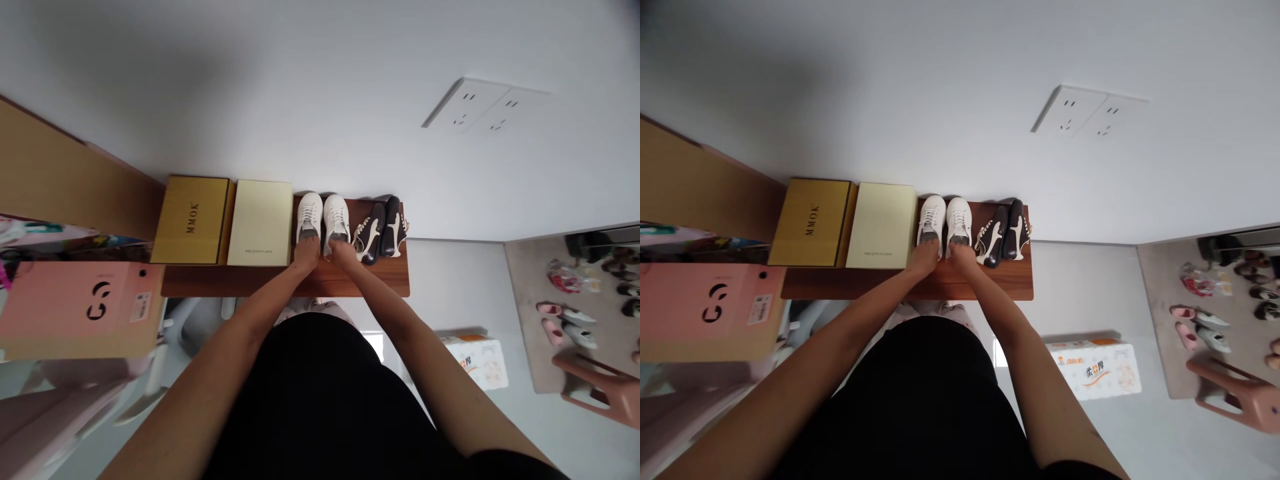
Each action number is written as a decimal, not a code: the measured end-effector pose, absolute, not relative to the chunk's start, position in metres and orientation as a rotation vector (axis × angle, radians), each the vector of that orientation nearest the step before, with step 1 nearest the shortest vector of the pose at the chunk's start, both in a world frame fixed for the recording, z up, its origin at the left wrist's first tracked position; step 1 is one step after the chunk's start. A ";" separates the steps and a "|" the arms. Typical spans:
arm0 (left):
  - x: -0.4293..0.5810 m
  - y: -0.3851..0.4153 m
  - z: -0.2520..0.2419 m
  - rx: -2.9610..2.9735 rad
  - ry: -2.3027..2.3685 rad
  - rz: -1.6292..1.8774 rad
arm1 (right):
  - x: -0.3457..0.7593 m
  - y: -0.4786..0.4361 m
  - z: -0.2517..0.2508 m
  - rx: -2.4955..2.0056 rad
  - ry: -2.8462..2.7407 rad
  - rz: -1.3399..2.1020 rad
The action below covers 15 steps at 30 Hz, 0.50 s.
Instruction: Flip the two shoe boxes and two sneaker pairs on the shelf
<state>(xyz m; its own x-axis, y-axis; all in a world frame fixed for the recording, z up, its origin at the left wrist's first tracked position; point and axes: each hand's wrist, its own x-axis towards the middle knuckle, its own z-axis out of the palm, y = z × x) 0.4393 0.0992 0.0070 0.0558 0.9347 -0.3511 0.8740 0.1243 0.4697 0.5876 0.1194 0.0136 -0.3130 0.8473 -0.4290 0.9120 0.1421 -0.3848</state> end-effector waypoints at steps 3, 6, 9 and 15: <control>0.443 0.103 0.010 1.840 1.841 -0.034 | 0.582 0.125 0.018 1.679 2.252 -0.798; 0.446 0.108 0.011 1.891 1.857 -0.175 | 0.577 0.130 0.020 1.583 2.222 -0.677; 0.448 0.111 0.010 1.908 1.862 -0.204 | 0.574 0.133 0.021 1.552 2.203 -0.643; 0.445 0.113 0.007 1.929 1.877 -0.187 | 0.571 0.136 0.014 1.545 2.187 -0.643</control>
<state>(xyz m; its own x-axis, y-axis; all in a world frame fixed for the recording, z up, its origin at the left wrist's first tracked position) 0.4450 0.1126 0.0074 0.0698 0.9170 -0.3927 0.9765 0.0178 0.2150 0.5710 0.1364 0.0139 -0.3196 0.7700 -0.5522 0.9463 0.2887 -0.1452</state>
